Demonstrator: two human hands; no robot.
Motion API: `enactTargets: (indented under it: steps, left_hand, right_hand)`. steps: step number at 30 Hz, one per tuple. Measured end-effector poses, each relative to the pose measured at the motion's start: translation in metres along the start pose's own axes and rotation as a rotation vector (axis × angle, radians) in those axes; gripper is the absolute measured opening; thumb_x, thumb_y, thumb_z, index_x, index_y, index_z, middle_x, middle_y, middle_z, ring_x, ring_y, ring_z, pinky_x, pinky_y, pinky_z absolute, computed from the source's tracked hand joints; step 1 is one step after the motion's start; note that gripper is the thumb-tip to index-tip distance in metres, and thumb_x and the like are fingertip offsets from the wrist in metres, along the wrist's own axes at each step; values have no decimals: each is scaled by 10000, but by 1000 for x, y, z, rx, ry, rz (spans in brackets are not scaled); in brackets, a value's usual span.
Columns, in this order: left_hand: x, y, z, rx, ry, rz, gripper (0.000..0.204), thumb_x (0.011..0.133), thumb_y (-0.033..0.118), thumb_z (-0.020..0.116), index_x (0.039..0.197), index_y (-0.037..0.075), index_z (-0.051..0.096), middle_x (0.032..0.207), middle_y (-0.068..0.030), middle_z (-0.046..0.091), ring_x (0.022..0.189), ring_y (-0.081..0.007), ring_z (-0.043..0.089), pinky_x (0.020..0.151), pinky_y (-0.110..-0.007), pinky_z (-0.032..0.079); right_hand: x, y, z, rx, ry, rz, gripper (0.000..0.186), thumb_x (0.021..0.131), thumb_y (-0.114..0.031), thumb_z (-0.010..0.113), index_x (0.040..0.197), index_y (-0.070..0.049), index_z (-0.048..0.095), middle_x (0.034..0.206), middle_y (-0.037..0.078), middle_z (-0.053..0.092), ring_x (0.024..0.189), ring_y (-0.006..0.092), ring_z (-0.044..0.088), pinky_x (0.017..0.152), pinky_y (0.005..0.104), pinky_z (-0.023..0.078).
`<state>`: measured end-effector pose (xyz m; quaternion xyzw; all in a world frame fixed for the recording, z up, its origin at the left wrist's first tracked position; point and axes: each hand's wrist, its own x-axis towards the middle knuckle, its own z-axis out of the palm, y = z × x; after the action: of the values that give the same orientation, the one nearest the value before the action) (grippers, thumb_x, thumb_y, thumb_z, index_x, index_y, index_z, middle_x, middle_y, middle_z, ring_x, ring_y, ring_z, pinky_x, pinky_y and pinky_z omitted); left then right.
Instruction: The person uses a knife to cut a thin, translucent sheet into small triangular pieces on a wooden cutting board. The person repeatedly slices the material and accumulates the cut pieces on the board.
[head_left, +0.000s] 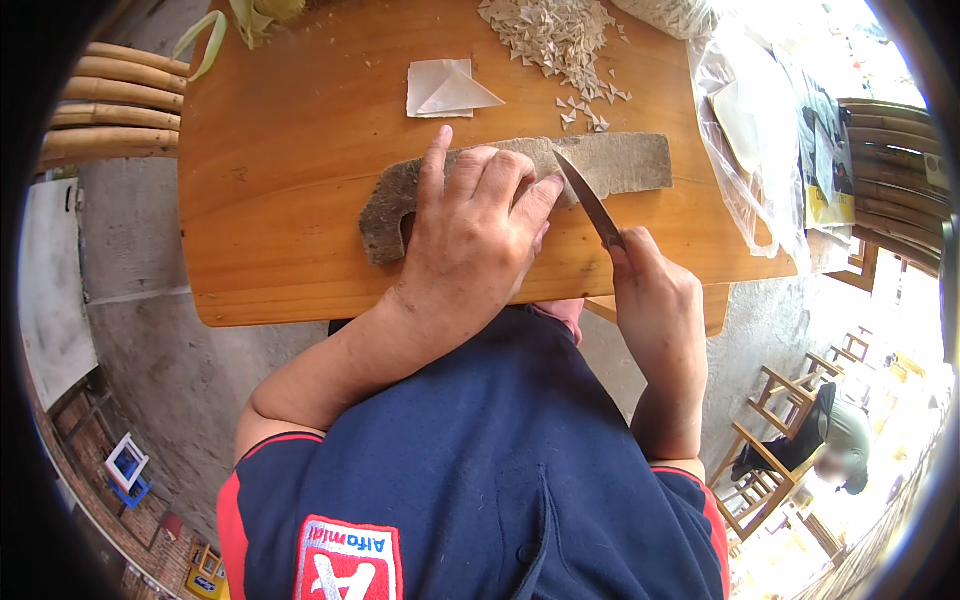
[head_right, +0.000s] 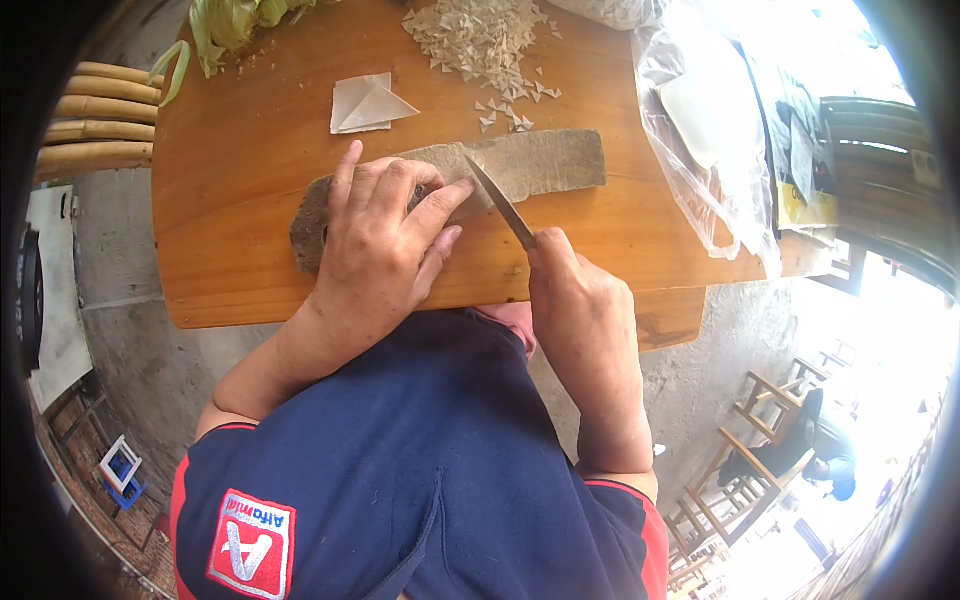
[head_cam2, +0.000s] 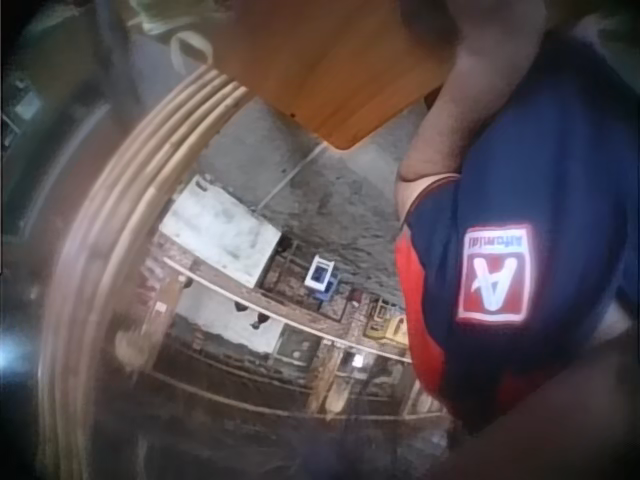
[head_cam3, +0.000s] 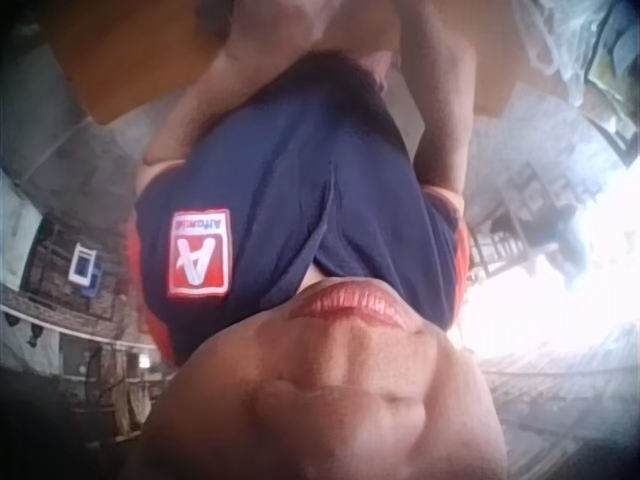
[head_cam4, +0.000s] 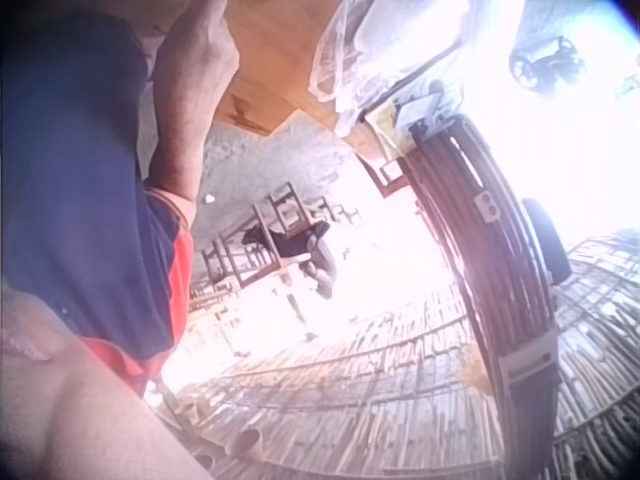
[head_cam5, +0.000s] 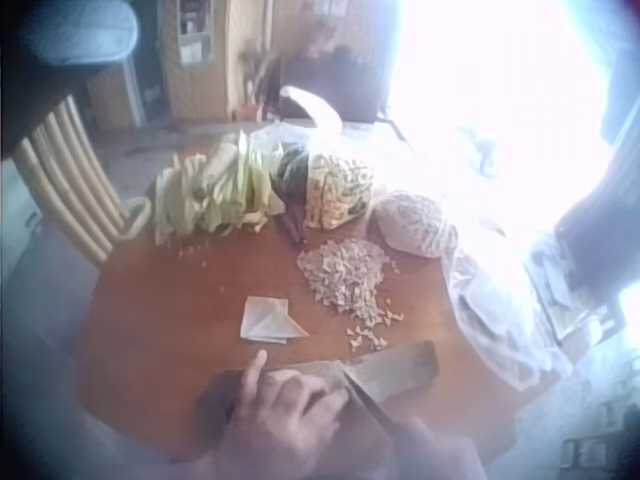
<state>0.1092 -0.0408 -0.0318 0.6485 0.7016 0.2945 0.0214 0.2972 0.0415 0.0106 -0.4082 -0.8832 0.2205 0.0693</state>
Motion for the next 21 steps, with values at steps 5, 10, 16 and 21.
enactTargets:
  steps: [5, 10, 16, 21]
  left_hand:
    - [1, 2, 3, 72, 33, 28, 266, 871, 156, 679, 1121, 106, 756, 1072, -28, 598, 1133, -225, 563, 1178, -611, 334]
    - [1, 2, 3, 98, 35, 31, 271, 864, 161, 675, 1115, 106, 760, 1069, -24, 598, 1126, -221, 566, 1172, -608, 348]
    - [2, 2, 3, 90, 36, 39, 258, 865, 161, 672, 1099, 102, 764, 1070, -26, 597, 1121, -221, 568, 1171, -607, 349]
    - [1, 1, 5, 87, 50, 36, 258, 868, 166, 672, 1100, 103, 764, 1070, -27, 597, 1119, -224, 568, 1168, -602, 352]
  right_hand:
    - [-2, 0, 0, -7, -8, -15, 55, 967, -38, 614, 973, -47, 560, 732, 171, 656, 668, 383, 670, 571, 457, 517]
    - [-2, -3, -1, -8, -36, 36, 54, 997, -59, 614, 1046, -43, 632, 825, 211, 691, 731, 412, 689, 605, 450, 526]
    - [-1, -16, -3, -148, -136, 3, 455, 851, -282, 821, 1024, -4, 505, 682, 169, 654, 635, 365, 690, 549, 433, 538]
    - [1, -21, -3, -207, -172, -9, 540, 817, -335, 844, 1031, 12, 490, 618, 150, 635, 620, 352, 700, 533, 424, 546]
